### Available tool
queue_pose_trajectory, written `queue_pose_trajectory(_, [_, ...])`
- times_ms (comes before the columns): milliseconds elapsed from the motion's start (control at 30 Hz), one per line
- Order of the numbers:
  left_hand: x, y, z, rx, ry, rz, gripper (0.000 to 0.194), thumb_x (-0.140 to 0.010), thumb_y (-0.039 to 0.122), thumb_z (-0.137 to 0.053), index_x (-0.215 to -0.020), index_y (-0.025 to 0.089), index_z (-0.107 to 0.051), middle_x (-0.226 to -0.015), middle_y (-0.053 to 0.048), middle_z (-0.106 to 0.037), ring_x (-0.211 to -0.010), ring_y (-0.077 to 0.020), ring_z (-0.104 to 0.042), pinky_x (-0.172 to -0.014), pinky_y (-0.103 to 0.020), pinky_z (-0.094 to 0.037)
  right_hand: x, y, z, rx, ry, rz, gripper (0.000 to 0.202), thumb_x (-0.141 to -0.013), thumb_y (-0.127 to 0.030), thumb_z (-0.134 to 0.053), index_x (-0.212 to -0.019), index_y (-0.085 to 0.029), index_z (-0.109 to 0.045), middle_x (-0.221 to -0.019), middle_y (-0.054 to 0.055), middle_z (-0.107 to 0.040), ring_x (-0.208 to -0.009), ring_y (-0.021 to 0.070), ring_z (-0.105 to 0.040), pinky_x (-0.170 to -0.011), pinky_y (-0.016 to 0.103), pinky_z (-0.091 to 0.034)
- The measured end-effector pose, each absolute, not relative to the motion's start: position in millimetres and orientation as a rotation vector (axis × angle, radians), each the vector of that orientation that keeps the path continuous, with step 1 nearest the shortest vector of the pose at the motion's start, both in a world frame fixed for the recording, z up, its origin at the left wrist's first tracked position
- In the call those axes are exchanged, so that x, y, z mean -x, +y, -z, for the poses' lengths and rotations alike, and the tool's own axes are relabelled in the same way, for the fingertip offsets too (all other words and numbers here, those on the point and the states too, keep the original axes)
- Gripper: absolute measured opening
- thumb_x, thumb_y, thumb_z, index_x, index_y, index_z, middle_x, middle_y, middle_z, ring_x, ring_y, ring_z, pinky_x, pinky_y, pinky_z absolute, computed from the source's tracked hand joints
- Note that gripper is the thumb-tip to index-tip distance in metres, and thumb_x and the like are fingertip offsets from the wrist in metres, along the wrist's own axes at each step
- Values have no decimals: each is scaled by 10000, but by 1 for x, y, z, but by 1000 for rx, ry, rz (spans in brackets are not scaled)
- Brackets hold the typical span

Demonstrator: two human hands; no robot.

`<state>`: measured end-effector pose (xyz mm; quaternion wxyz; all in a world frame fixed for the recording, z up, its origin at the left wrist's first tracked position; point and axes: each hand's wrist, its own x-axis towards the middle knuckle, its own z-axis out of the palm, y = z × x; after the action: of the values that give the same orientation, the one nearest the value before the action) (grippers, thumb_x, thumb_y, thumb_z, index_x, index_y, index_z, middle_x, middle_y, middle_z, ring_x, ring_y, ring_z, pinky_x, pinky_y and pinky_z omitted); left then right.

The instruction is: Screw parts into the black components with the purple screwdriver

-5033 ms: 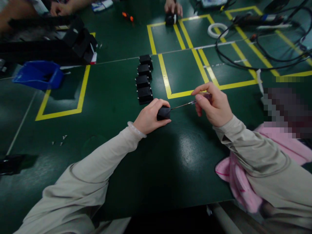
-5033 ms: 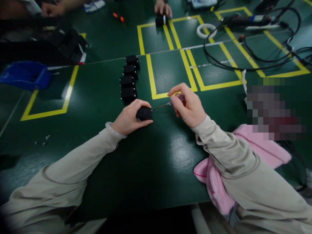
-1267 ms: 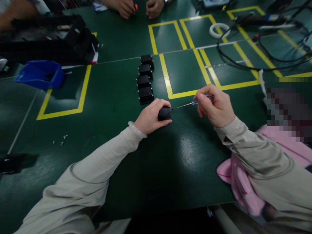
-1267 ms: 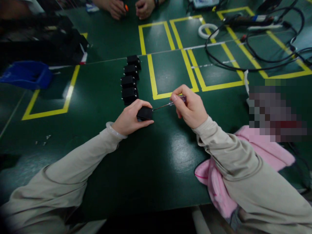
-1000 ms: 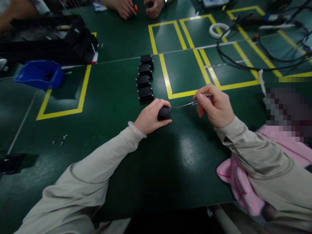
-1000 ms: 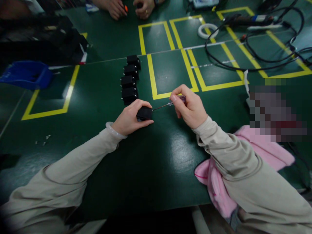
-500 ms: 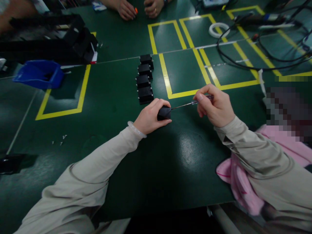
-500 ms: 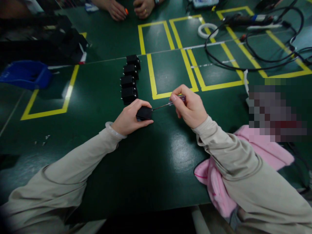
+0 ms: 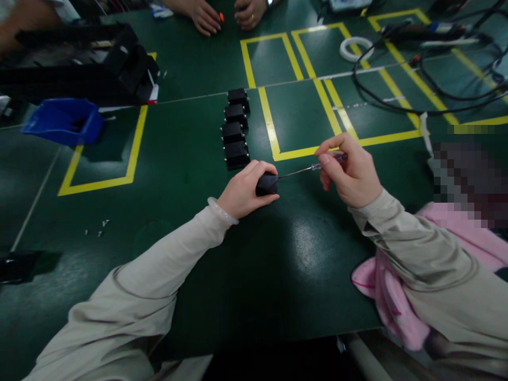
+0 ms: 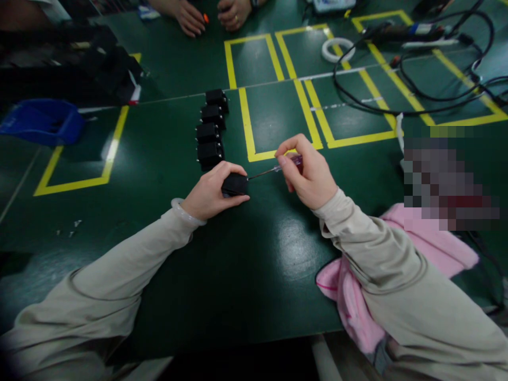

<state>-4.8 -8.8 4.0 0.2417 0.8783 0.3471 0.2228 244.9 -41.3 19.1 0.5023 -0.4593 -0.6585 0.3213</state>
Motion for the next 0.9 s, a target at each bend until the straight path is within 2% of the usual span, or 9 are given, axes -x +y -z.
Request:
queue_pose_trajectory(100, [5, -9, -4, -2401, 955, -606, 412, -824, 266, -786, -1156, 200, -552, -1146, -62, -624, -1056, -226, -623, -934, -389, -515, -245, -41, -19, 1108, -1589, -773, 298, -949, -552, -627, -940, -263, -550, -510, -82, -501, -368, 100, -491, -364, 280, -351])
queue_pose_trajectory(267, [5, -9, -3, -2399, 949, -614, 406, -823, 259, -783, -1153, 194, -554, -1146, -65, -624, -1056, -228, -625, -934, -388, -513, -244, -41, -20, 1137, -1578, -783, 334, -965, -573, -584, -851, -261, -545, -444, -92, -404, -330, 98, -435, -349, 282, -333])
queue_pose_trajectory(467, [5, -9, -3, -2397, 948, -608, 407, -826, 265, -780, -1156, 199, -552, -1155, -65, -622, -1063, -229, -623, -932, -384, -513, -244, -42, -22, 1129, -1586, -758, 299, -959, -550, -613, -938, -261, -542, -505, -84, -494, -375, 98, -478, -383, 279, -359])
queue_pose_trajectory(600, [5, -9, -3, -2401, 938, -626, 409, -823, 255, -787, -1155, 184, -559, -1146, -67, -623, -1048, -222, -622, -917, -369, -511, -245, -41, -20, 1134, -1613, -751, 301, -976, -522, -597, -861, -248, -546, -466, -82, -445, -347, 95, -466, -353, 272, -334])
queue_pose_trajectory(800, [5, -8, -2, -2413, 933, -633, 402, -828, 252, -782, -1154, 190, -556, -1149, -63, -626, -1059, -218, -617, -934, -371, -506, -244, -41, -20, 1090, -1602, -768, 294, -958, -538, -619, -940, -254, -546, -507, -86, -496, -368, 94, -489, -366, 263, -356])
queue_pose_trajectory(900, [5, -8, -2, -2413, 933, -637, 405, -825, 249, -787, -1152, 187, -557, -1145, -63, -625, -1056, -217, -619, -927, -366, -507, -244, -41, -20, 1110, -1599, -775, 316, -962, -553, -605, -888, -251, -549, -480, -87, -461, -357, 91, -473, -366, 264, -357])
